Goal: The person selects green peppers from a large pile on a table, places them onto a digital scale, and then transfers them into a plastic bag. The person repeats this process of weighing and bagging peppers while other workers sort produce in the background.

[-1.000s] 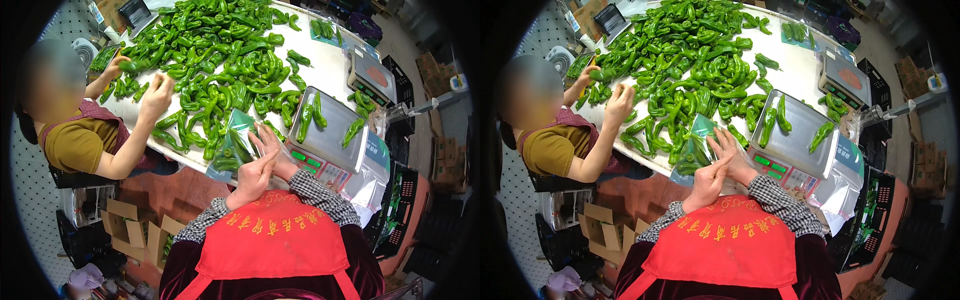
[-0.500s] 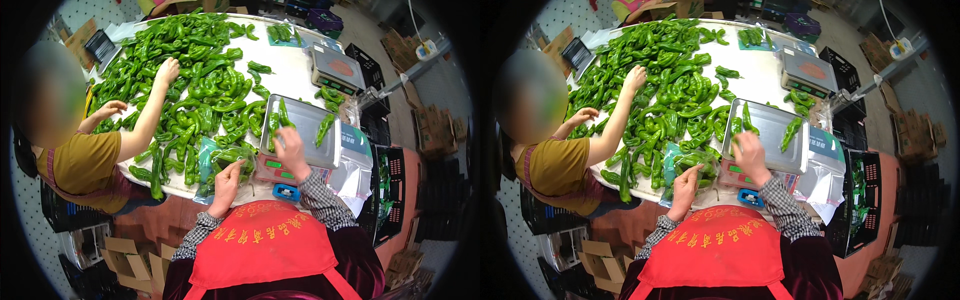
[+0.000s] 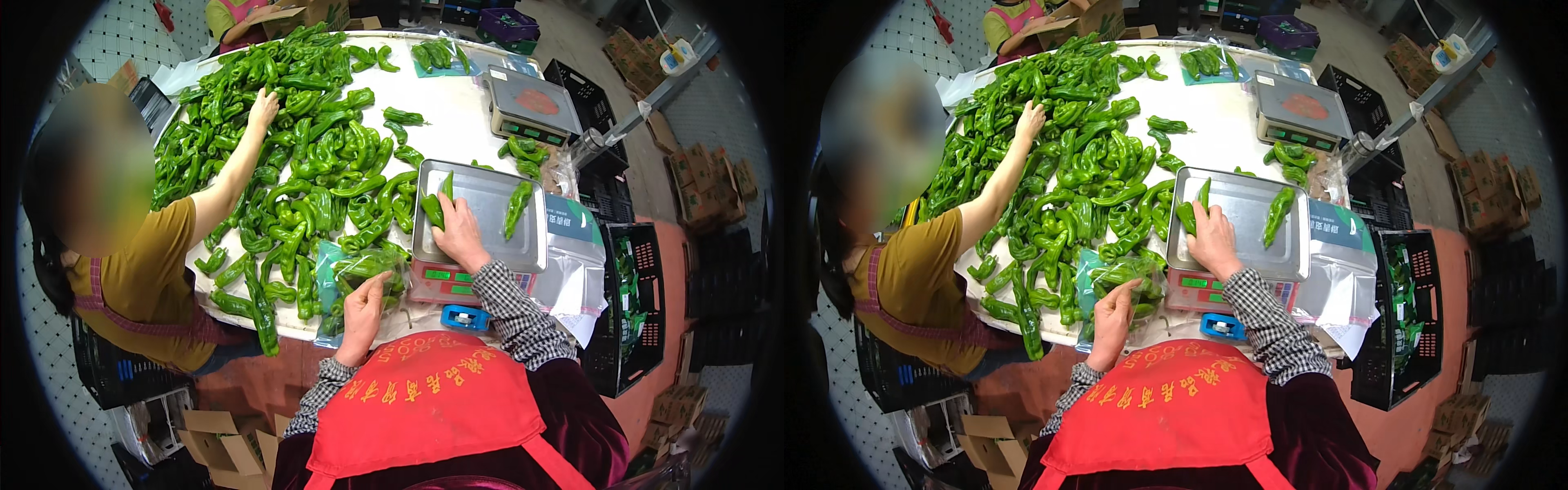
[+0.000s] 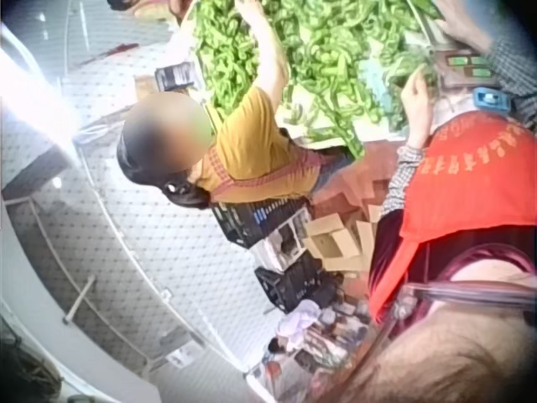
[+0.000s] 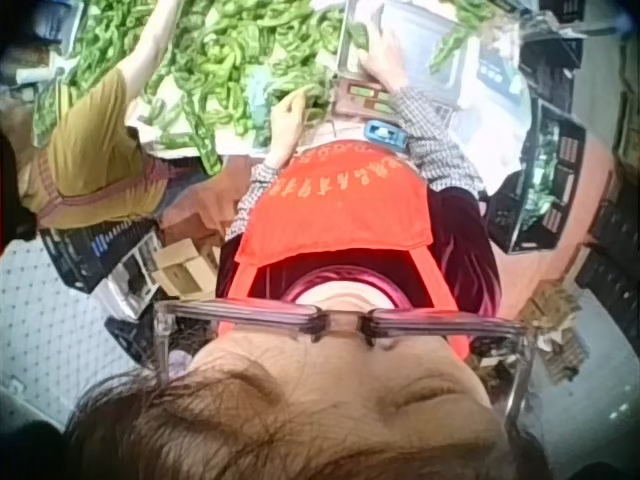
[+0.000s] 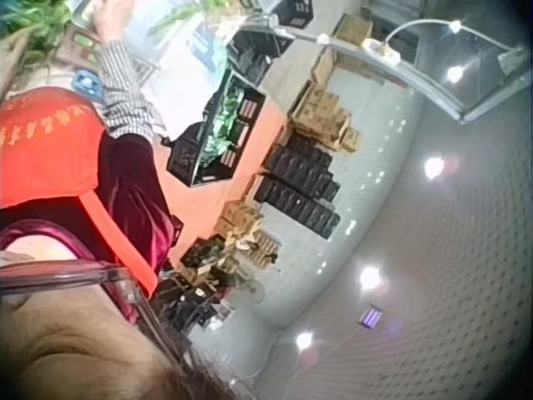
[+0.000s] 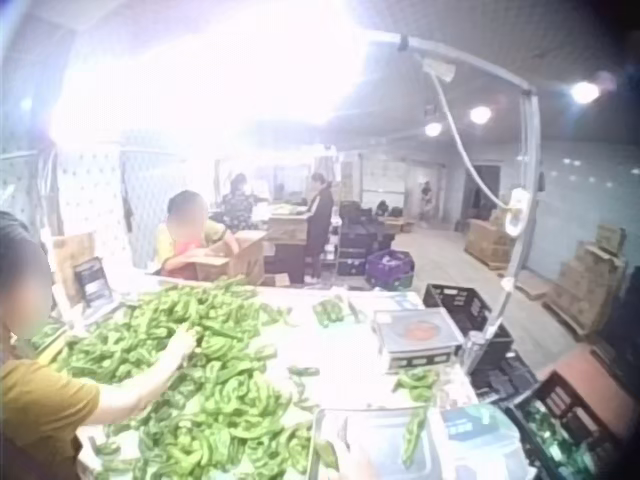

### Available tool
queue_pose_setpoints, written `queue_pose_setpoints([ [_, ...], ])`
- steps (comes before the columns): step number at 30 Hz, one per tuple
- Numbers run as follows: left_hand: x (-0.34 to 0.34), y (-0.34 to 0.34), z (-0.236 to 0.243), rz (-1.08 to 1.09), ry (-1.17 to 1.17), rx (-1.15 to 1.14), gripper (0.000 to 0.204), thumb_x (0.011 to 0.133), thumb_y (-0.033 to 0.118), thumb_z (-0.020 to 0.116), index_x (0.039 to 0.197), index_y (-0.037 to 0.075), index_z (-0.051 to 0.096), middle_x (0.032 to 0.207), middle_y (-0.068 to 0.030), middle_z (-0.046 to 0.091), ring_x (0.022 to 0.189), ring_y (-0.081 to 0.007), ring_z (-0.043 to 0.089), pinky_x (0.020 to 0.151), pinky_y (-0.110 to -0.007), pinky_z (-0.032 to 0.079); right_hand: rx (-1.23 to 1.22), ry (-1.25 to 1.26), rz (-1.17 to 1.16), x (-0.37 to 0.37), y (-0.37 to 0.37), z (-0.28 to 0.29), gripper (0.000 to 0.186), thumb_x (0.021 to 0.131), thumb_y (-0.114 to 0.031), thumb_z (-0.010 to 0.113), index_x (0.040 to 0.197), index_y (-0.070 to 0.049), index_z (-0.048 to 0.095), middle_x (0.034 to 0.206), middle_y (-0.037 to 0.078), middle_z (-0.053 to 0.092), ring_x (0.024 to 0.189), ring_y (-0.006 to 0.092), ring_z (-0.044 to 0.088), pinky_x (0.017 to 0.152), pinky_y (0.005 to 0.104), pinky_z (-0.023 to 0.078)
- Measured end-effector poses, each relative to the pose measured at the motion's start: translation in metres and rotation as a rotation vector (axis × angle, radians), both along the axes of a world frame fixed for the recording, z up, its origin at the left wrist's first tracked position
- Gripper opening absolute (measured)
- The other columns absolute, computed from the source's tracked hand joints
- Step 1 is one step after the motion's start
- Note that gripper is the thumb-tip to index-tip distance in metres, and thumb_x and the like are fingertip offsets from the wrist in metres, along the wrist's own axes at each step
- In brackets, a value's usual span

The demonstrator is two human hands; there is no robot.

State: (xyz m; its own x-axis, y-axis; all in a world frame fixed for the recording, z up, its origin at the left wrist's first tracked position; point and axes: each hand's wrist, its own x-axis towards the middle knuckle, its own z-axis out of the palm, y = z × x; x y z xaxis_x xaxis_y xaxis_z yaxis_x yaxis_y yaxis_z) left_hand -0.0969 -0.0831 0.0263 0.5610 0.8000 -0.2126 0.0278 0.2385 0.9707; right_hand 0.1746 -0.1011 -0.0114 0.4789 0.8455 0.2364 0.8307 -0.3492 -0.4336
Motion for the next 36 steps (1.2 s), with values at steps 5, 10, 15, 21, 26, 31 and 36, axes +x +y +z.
queue_pose_setpoints([
  [5,-0.003,0.001,-0.002,0.02,-0.002,-0.018,0.038,0.111,0.027,0.051,0.128,-0.001,0.069,0.061,0.0102,0.036,0.052,-0.0005,0.029,0.048,-0.023,0.021,0.033,-0.084,0.035,0.006,-0.023,0.007,0.058,0.077,-0.017,0.079,0.132,-0.009,0.061,0.108,0.019,0.058,0.103,0.0375,0.059,0.088,0.0483,0.05],
  [10,-0.006,0.003,0.006,0.027,0.01,-0.037,0.037,0.112,0.026,0.05,0.127,-0.002,0.069,0.062,0.0096,0.037,0.053,-0.0006,0.03,0.048,-0.023,0.022,0.148,0.437,0.127,0.011,-0.044,0.04,0.052,0.08,-0.013,0.077,0.13,-0.004,0.063,0.117,0.02,0.065,0.105,0.0328,0.066,0.092,0.0377,0.052],
  [15,-0.01,0.008,0.006,0.063,0.017,-0.057,0.036,0.111,0.025,0.05,0.128,-0.002,0.069,0.063,0.0099,0.037,0.054,-0.0007,0.031,0.049,-0.023,0.023,-0.166,1.36,0.567,-0.011,-0.095,0.115,0.067,0.078,-0.012,0.075,0.142,-0.001,0.057,0.127,0.011,0.066,0.113,0.0225,0.064,0.102,0.0342,0.047],
  [21,-0.015,0.0,0.01,0.096,0.094,0.245,0.033,0.109,0.022,0.055,0.125,-0.001,0.071,0.076,0.0008,0.065,0.065,-0.0048,0.054,0.057,-0.025,0.042,-0.283,0.781,0.919,-0.05,-0.076,0.065,0.06,0.081,-0.016,0.079,0.137,-0.003,0.062,0.113,0.015,0.069,0.105,0.0288,0.066,0.093,0.0371,0.052],
  [26,-0.02,-0.016,0.015,0.045,0.284,0.475,0.028,0.104,0.017,0.06,0.123,0.0,0.071,0.104,-0.0186,0.077,0.09,-0.0227,0.076,0.076,-0.033,0.058,-0.117,0.646,0.935,-0.081,-0.074,0.047,0.061,0.079,-0.01,0.08,0.138,-0.006,0.062,0.123,0.017,0.065,0.111,0.0355,0.064,0.096,0.0414,0.052],
  [31,-0.018,-0.031,0.022,0.038,0.418,0.614,0.025,0.101,0.017,0.064,0.121,0.005,0.073,0.101,-0.0204,0.074,0.087,-0.0335,0.075,0.071,-0.037,0.059,-0.003,0.335,0.898,-0.09,-0.063,0.022,0.056,0.077,-0.011,0.08,0.13,-0.004,0.064,0.128,0.019,0.063,0.115,0.0393,0.06,0.099,0.0456,0.05],
  [36,-0.014,-0.038,0.02,0.072,0.422,0.609,0.026,0.1,0.018,0.065,0.121,0.006,0.073,0.099,-0.0215,0.074,0.085,-0.0354,0.074,0.07,-0.039,0.058,0.061,0.197,0.949,-0.109,-0.056,0.005,0.039,0.079,-0.007,0.074,0.116,-0.002,0.065,0.117,0.019,0.063,0.11,0.0404,0.061,0.091,0.0478,0.052],
])
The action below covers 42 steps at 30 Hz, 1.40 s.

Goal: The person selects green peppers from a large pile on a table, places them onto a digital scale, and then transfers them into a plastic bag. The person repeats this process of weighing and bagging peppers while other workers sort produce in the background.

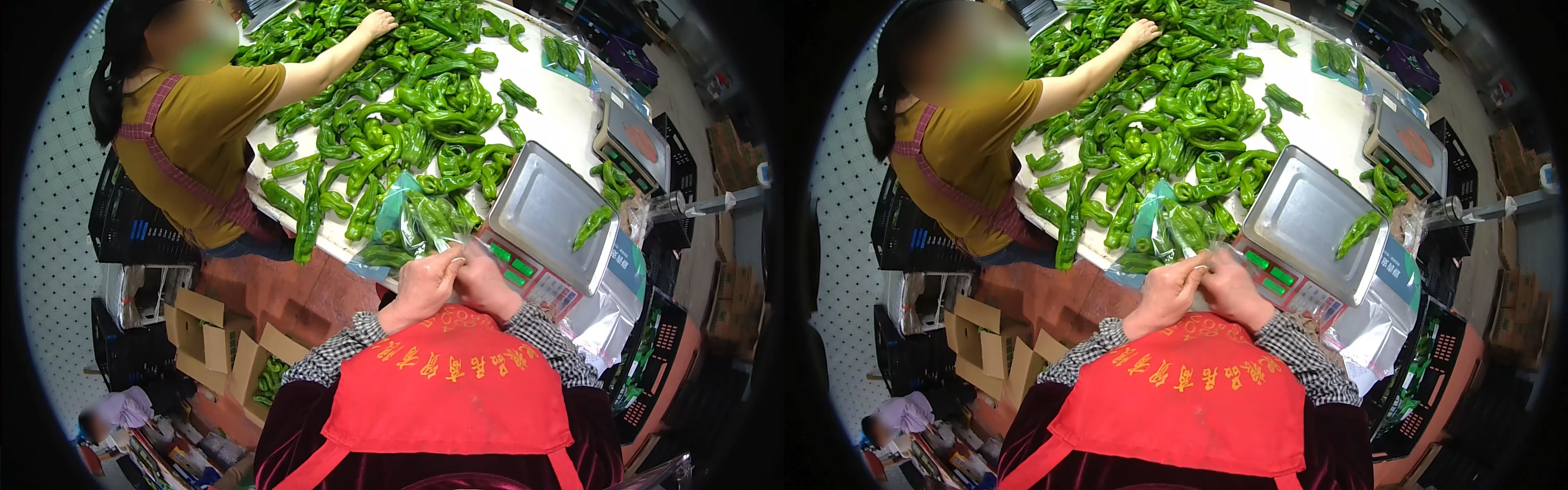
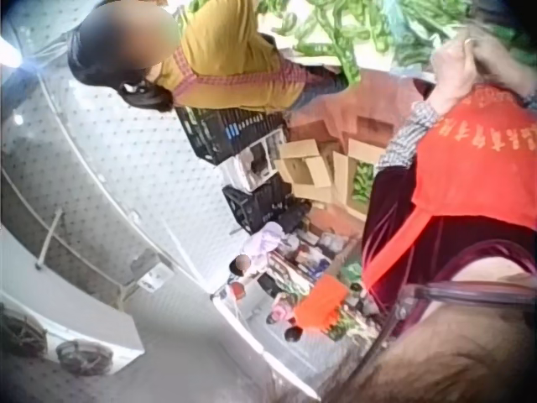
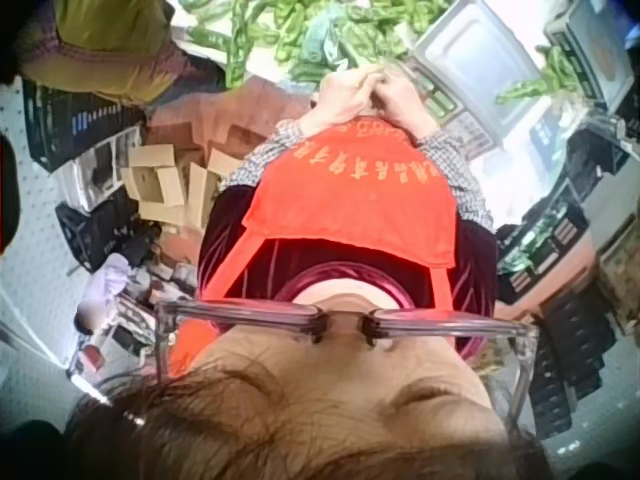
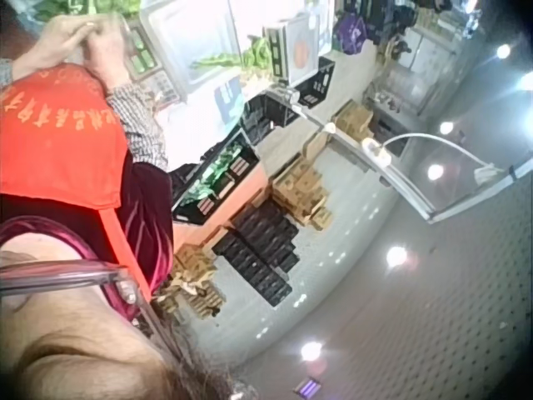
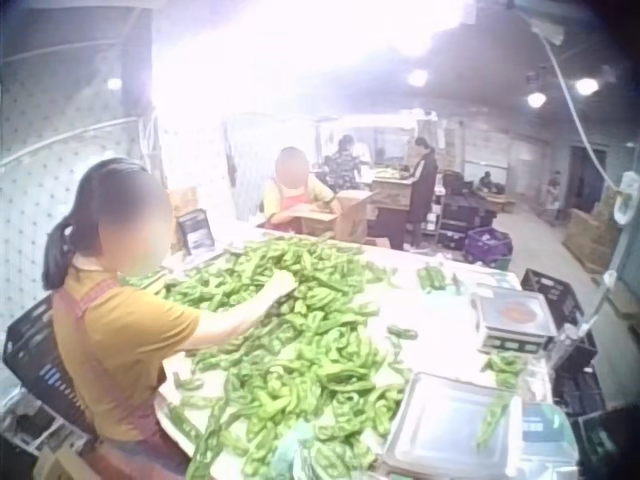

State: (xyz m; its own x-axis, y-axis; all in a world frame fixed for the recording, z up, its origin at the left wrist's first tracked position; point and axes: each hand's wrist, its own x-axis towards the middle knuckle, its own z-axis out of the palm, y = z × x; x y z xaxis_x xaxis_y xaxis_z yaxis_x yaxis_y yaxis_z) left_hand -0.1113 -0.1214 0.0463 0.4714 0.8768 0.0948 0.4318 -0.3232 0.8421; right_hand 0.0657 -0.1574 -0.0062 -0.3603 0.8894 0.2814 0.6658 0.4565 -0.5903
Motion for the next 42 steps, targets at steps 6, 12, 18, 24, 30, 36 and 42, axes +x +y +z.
queue_pose_setpoints([
  [6,0.006,-0.007,-0.011,0.047,-0.135,0.05,0.022,0.099,0.012,0.065,0.117,0.004,0.074,0.093,-0.0215,0.073,0.084,-0.0373,0.073,0.069,-0.039,0.057,0.251,-0.051,0.134,-0.031,0.036,-0.023,0.035,0.091,-0.013,0.063,0.124,-0.002,0.059,0.123,0.018,0.06,0.107,0.0353,0.062,0.087,0.043,0.053],
  [12,0.003,0.006,-0.019,0.114,-0.376,-0.167,0.029,0.107,0.019,0.056,0.122,0.0,0.073,0.076,-0.0035,0.068,0.065,-0.008,0.057,0.057,-0.027,0.043,-0.359,0.339,0.408,-0.036,0.023,-0.023,0.034,0.092,-0.016,0.067,0.122,-0.001,0.065,0.117,0.021,0.067,0.105,0.0374,0.066,0.09,0.0445,0.053],
  [18,-0.032,0.026,0.031,0.14,-0.466,-0.502,0.036,0.11,0.025,0.053,0.112,-0.004,0.074,0.06,0.0083,0.044,0.052,-0.0018,0.032,0.048,-0.024,0.024,-0.188,0.406,-0.185,0.059,-0.009,0.07,0.027,0.087,-0.005,0.066,0.113,-0.002,0.072,0.104,0.017,0.073,0.093,0.0337,0.072,0.081,0.0392,0.059],
  [24,-0.018,0.055,0.113,0.008,-0.63,-0.445,0.04,0.11,0.027,0.053,0.103,-0.007,0.072,0.052,0.0072,0.038,0.045,-0.0026,0.029,0.043,-0.023,0.022,0.066,-0.507,-0.941,0.219,-0.023,0.038,0.044,0.081,0.005,0.06,0.122,-0.008,0.071,0.151,0.022,0.048,0.138,0.0443,0.045,0.113,0.0519,0.039],
  [30,0.058,0.08,0.174,-0.264,-0.636,-0.434,0.042,0.11,0.029,0.053,0.102,-0.008,0.073,0.054,0.0082,0.042,0.048,-0.0003,0.031,0.044,-0.021,0.019,0.037,-0.5,-1.005,0.273,-0.052,0.009,0.043,0.08,0.002,0.065,0.121,-0.01,0.066,0.153,0.022,0.046,0.144,0.0442,0.039,0.118,0.0517,0.033],
  [36,0.141,0.08,0.197,-0.407,-0.573,-0.063,0.032,0.11,0.021,0.054,0.11,-0.003,0.076,0.059,0.0104,0.045,0.053,0.0007,0.033,0.048,-0.022,0.02,0.126,0.374,-1.206,0.261,-0.102,0.041,0.038,0.093,-0.02,0.074,0.118,0.003,0.058,0.104,0.019,0.071,0.086,0.0305,0.07,0.077,0.0356,0.055],
  [42,0.214,0.059,0.092,-0.522,-0.28,0.181,0.02,0.103,0.015,0.062,0.114,0.005,0.076,0.068,-0.0103,0.07,0.055,-0.0083,0.059,0.05,-0.028,0.044,-0.012,1.462,-0.764,0.191,-0.168,0.106,0.049,0.105,-0.023,0.054,0.146,0.001,0.043,0.095,0.013,0.065,0.076,0.0203,0.066,0.068,0.0347,0.056],
])
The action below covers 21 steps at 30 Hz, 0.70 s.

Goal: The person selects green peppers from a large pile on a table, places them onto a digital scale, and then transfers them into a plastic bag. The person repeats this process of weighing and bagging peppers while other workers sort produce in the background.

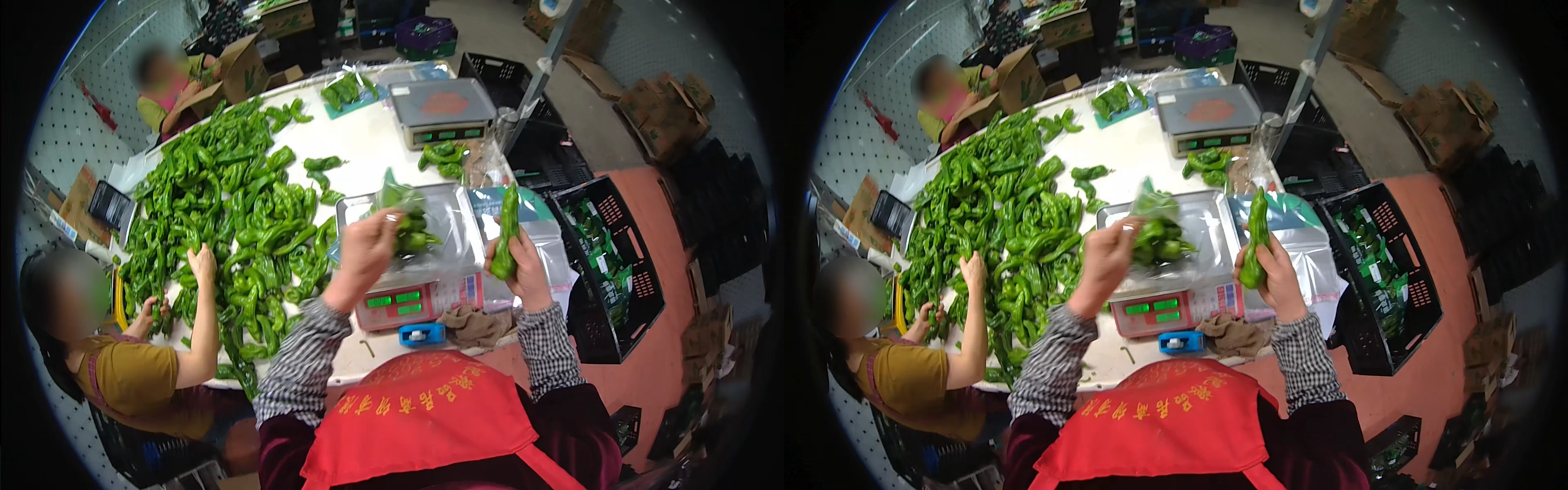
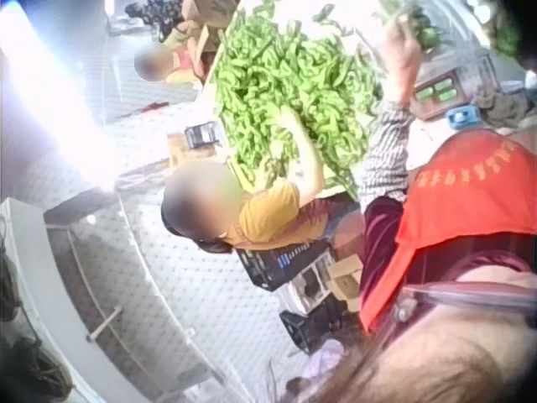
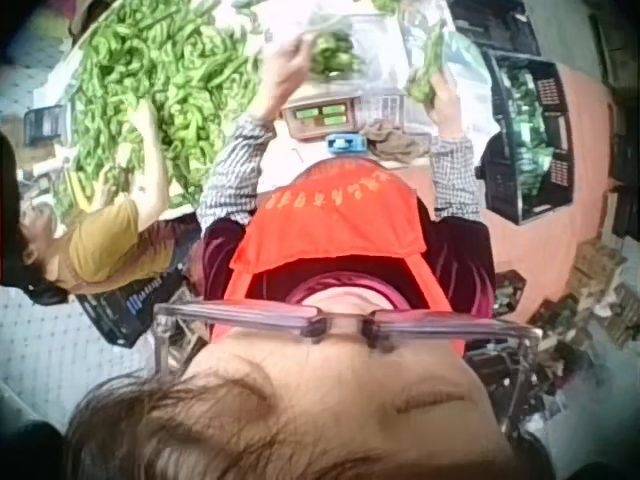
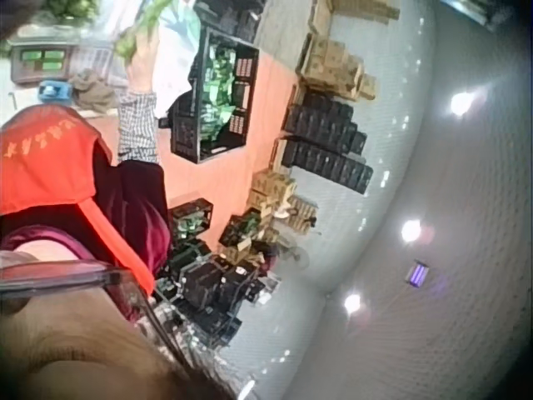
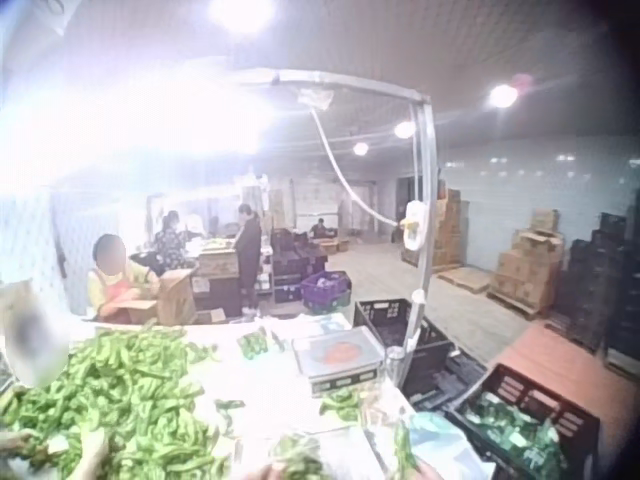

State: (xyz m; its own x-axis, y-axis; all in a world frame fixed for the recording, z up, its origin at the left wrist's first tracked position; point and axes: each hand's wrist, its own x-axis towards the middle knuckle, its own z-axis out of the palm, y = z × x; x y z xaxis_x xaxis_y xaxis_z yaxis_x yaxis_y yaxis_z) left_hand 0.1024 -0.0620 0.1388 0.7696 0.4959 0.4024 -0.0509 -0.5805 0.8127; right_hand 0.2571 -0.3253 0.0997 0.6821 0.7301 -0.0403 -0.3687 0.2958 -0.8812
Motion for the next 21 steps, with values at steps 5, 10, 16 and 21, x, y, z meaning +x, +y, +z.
queue_pose_setpoints([
  [5,0.016,-0.035,-0.07,-0.052,0.191,0.143,0.014,0.099,0.021,0.065,0.107,0.012,0.073,0.07,-0.0131,0.068,0.063,-0.033,0.068,0.054,-0.043,0.05,-0.429,-0.129,0.234,-0.04,-0.027,-0.019,0.049,0.102,-0.016,0.058,0.146,0.004,0.046,0.095,0.011,0.066,0.071,0.0148,0.064,0.061,0.0272,0.051],
  [10,0.017,-0.051,-0.074,-0.004,-0.005,0.262,0.007,0.094,0.017,0.067,0.097,0.011,0.07,0.077,-0.0124,0.069,0.066,-0.0341,0.068,0.055,-0.045,0.052,-0.635,-0.707,0.063,-0.059,0.0,-0.05,0.046,0.097,-0.013,0.062,0.14,-0.003,0.053,0.105,0.016,0.069,0.085,0.0271,0.07,0.075,0.0395,0.055],
  [16,0.02,-0.059,-0.063,-0.026,-0.017,0.48,0.008,0.086,0.011,0.069,0.094,0.009,0.068,0.072,-0.0094,0.063,0.062,-0.0296,0.067,0.052,-0.041,0.052,-0.568,-1.048,0.0,-0.084,0.065,-0.036,0.045,0.09,-0.008,0.064,0.133,-0.003,0.057,0.113,0.023,0.064,0.1,0.0453,0.064,0.084,0.0498,0.053],
  [21,0.02,-0.061,-0.051,-0.017,-0.022,0.534,0.009,0.083,0.01,0.068,0.092,0.01,0.067,0.071,-0.0075,0.063,0.064,-0.0285,0.067,0.054,-0.04,0.052,-0.644,-1.08,0.104,-0.064,0.117,-0.079,0.059,0.092,-0.029,0.068,0.146,-0.009,0.051,0.13,0.016,0.058,0.116,0.0372,0.058,0.097,0.0443,0.048],
])
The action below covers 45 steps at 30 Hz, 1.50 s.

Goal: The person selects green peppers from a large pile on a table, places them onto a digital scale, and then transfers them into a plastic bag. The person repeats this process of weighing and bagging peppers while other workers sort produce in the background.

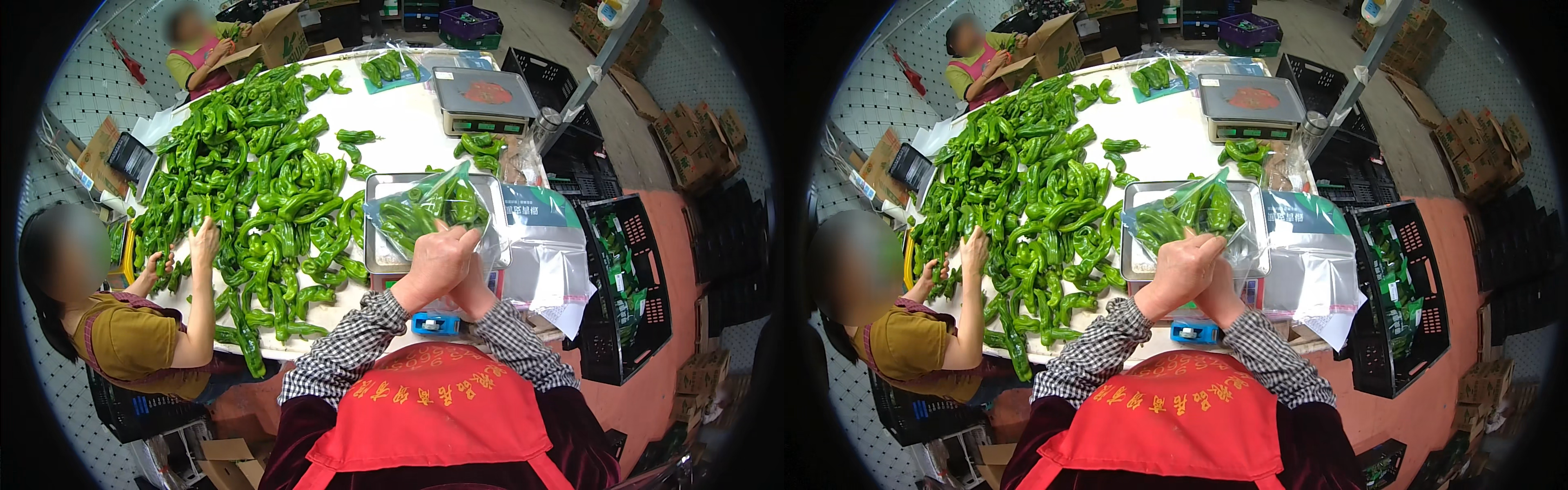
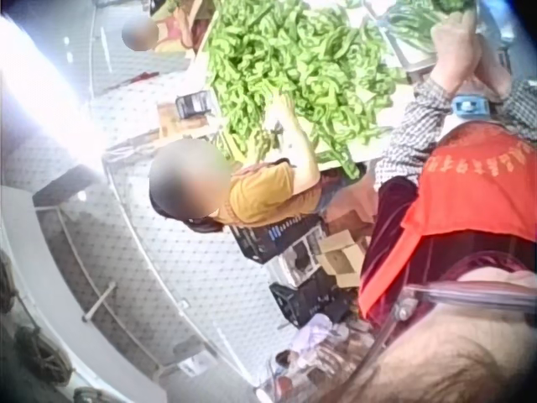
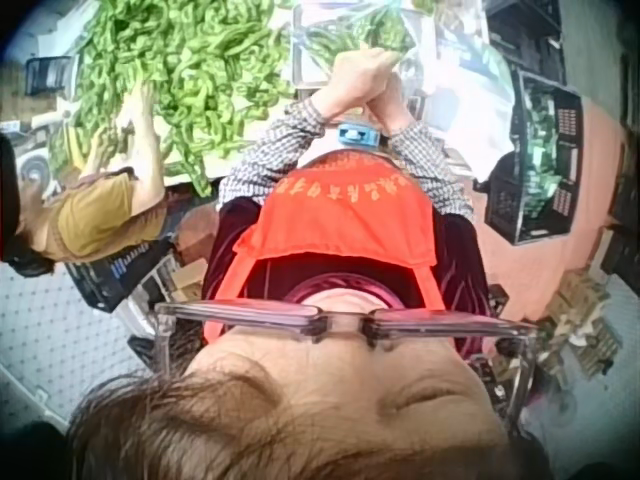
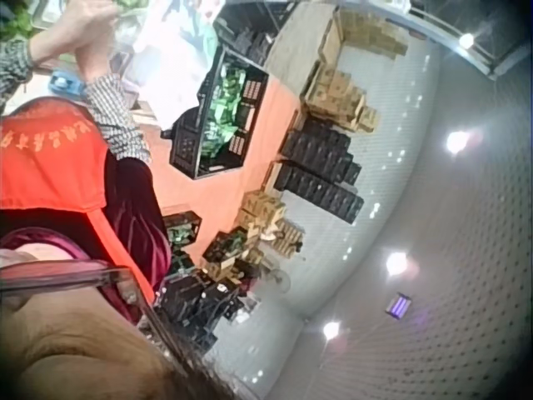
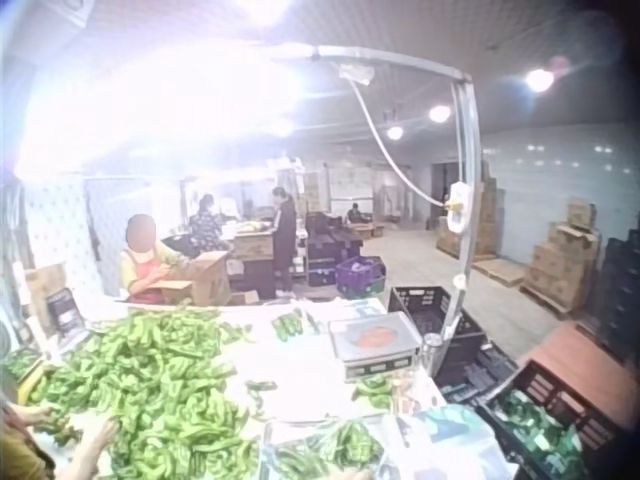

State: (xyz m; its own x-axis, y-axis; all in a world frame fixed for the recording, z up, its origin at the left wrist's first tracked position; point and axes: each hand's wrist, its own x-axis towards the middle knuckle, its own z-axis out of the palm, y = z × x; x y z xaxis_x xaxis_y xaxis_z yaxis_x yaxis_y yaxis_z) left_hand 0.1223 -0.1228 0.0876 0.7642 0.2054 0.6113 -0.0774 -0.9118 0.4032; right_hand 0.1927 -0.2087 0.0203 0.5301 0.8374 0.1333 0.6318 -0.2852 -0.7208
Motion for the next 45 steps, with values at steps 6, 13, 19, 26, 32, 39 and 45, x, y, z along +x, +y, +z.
queue_pose_setpoints([
  [6,-0.01,-0.002,0.006,-0.039,0.005,0.107,0.021,0.078,0.007,0.067,0.098,0.011,0.068,0.078,-0.0049,0.064,0.071,-0.0247,0.068,0.067,-0.038,0.053,-0.246,-0.445,-0.09,-0.017,0.067,0.022,0.08,0.093,-0.047,0.069,0.157,-0.01,0.039,0.147,0.013,0.049,0.129,0.0289,0.052,0.109,0.0408,0.041],
  [13,-0.049,0.011,-0.023,0.103,-0.084,0.088,0.065,0.079,0.007,0.07,0.142,0.011,0.059,0.124,-0.0155,0.054,0.118,-0.0362,0.054,0.103,-0.049,0.042,0.237,0.099,0.205,-0.002,0.002,0.0,0.072,0.086,-0.02,0.076,0.151,-0.007,0.047,0.157,0.022,0.041,0.136,0.0381,0.049,0.114,0.0437,0.04],
  [19,-0.096,0.001,-0.075,0.316,0.122,-0.119,0.071,0.081,0.001,0.066,0.149,0.012,0.05,0.137,-0.0216,0.049,0.126,-0.0414,0.049,0.109,-0.052,0.039,-0.13,-0.312,-0.197,0.011,-0.097,0.003,0.053,0.089,-0.009,0.07,0.14,-0.002,0.056,0.151,0.028,0.046,0.131,0.0422,0.053,0.104,0.0461,0.047],
  [26,-0.115,-0.006,-0.097,0.322,0.2,-0.647,0.083,0.088,0.001,0.069,0.161,0.005,0.028,0.084,-0.0121,0.064,0.072,-0.0277,0.063,0.065,-0.04,0.05,-0.138,-0.372,-0.383,0.018,-0.137,0.007,0.064,0.081,-0.013,0.082,0.135,0.003,0.052,0.136,0.026,0.052,0.119,0.0396,0.055,0.098,0.0453,0.046],
  [32,-0.106,0.002,-0.094,0.313,0.277,-0.751,0.078,0.094,0.0,0.061,0.162,0.002,0.021,0.075,-0.0167,0.067,0.067,-0.0326,0.065,0.064,-0.043,0.051,-0.247,-0.539,-0.277,0.066,-0.097,-0.005,0.055,0.085,-0.016,0.076,0.137,-0.006,0.06,0.102,0.016,0.068,0.092,0.0346,0.065,0.081,0.0474,0.051],
  [39,-0.109,0.042,0.034,0.134,-0.053,-1.023,0.034,0.1,-0.004,0.045,0.132,0.003,0.056,0.072,0.0011,0.057,0.053,-0.0031,0.045,0.044,-0.021,0.035,0.358,0.467,-0.229,0.052,-0.063,0.126,0.034,0.104,-0.003,0.047,0.132,-0.002,0.067,0.07,-0.001,0.057,0.059,0.0064,0.055,0.055,0.0253,0.046],
  [45,-0.124,0.046,0.114,0.021,-0.145,-1.231,0.021,0.1,0.001,0.046,0.109,-0.004,0.064,0.066,-0.0005,0.061,0.046,-0.0038,0.048,0.043,-0.019,0.036,0.484,0.601,-0.113,0.036,-0.083,0.183,0.031,0.105,-0.008,0.049,0.127,0.005,0.067,0.073,0.002,0.064,0.059,0.0044,0.052,0.055,0.0214,0.042],
])
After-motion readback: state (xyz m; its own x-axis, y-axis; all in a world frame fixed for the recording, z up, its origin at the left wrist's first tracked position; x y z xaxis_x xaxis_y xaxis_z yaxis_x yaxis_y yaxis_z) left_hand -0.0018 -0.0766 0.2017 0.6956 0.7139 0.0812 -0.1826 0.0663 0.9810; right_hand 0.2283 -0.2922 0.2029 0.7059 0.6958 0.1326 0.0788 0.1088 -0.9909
